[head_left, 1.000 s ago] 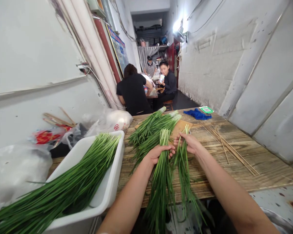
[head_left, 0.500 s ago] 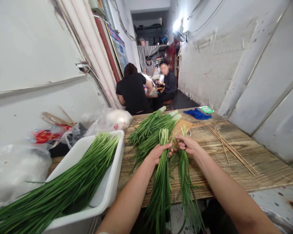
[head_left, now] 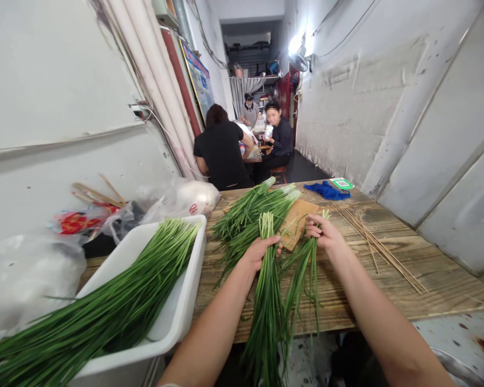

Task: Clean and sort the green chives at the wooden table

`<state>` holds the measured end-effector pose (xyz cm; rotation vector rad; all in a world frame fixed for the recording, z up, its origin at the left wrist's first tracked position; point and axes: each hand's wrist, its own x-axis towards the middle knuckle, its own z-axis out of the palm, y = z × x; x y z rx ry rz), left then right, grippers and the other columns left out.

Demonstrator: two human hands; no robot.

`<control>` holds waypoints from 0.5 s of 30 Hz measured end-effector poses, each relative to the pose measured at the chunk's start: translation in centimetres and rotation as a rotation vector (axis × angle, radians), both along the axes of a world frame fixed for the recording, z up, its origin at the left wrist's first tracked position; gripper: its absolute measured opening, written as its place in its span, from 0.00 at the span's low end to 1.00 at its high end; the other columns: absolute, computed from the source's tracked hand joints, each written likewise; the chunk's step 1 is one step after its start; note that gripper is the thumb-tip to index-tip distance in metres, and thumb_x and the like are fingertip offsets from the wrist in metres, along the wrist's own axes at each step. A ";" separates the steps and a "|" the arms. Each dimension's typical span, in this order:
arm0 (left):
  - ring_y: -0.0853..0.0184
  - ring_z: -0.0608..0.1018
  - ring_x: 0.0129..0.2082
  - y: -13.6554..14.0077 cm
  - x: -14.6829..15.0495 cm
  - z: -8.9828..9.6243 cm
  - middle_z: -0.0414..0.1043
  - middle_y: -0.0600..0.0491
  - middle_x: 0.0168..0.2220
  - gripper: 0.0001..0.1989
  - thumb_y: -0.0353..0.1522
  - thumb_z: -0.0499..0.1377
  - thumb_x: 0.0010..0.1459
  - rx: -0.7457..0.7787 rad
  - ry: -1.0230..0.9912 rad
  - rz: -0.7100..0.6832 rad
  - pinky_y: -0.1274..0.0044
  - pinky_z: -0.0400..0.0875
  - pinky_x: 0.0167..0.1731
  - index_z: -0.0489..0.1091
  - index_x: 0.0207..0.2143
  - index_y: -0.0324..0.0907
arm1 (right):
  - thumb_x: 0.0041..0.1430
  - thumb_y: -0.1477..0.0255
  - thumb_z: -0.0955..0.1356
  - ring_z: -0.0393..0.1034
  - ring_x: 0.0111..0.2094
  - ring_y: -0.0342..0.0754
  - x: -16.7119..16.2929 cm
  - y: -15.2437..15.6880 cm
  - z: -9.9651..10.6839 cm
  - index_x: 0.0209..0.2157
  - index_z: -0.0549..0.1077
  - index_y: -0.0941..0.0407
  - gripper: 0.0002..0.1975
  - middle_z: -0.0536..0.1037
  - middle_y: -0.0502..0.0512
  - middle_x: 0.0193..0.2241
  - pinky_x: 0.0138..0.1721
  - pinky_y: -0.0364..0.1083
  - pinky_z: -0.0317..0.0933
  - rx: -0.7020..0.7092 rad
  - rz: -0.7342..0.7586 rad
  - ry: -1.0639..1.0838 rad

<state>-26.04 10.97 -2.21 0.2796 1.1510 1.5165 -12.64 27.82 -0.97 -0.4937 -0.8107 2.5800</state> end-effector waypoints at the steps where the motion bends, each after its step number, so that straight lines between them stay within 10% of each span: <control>1: 0.75 0.71 0.16 0.0 0.0 0.0 0.71 0.53 0.21 0.04 0.26 0.61 0.54 0.003 -0.002 -0.003 0.83 0.67 0.17 0.69 0.28 0.33 | 0.52 0.74 0.70 0.43 0.10 0.30 0.0 0.0 0.0 0.22 0.57 0.56 0.16 0.60 0.42 0.15 0.09 0.32 0.41 0.042 -0.017 -0.038; 11: 0.75 0.70 0.14 -0.3 0.3 0.7 0.70 0.53 0.18 0.03 0.25 0.61 0.52 -0.037 0.229 0.063 0.83 0.65 0.16 0.70 0.27 0.32 | 0.40 0.70 0.75 0.43 0.10 0.32 -0.6 -4.3 1.4 0.38 0.68 0.56 0.21 0.57 0.36 0.12 0.10 0.35 0.36 0.638 -0.124 -0.325; 15: 0.76 0.69 0.14 -0.4 0.0 0.8 0.69 0.53 0.18 0.03 0.25 0.62 0.50 -0.014 0.211 0.060 0.84 0.65 0.17 0.70 0.27 0.33 | 0.42 0.68 0.74 0.43 0.09 0.33 -0.5 -4.3 1.4 0.25 0.69 0.58 0.13 0.52 0.37 0.08 0.10 0.36 0.37 0.741 -0.082 -0.442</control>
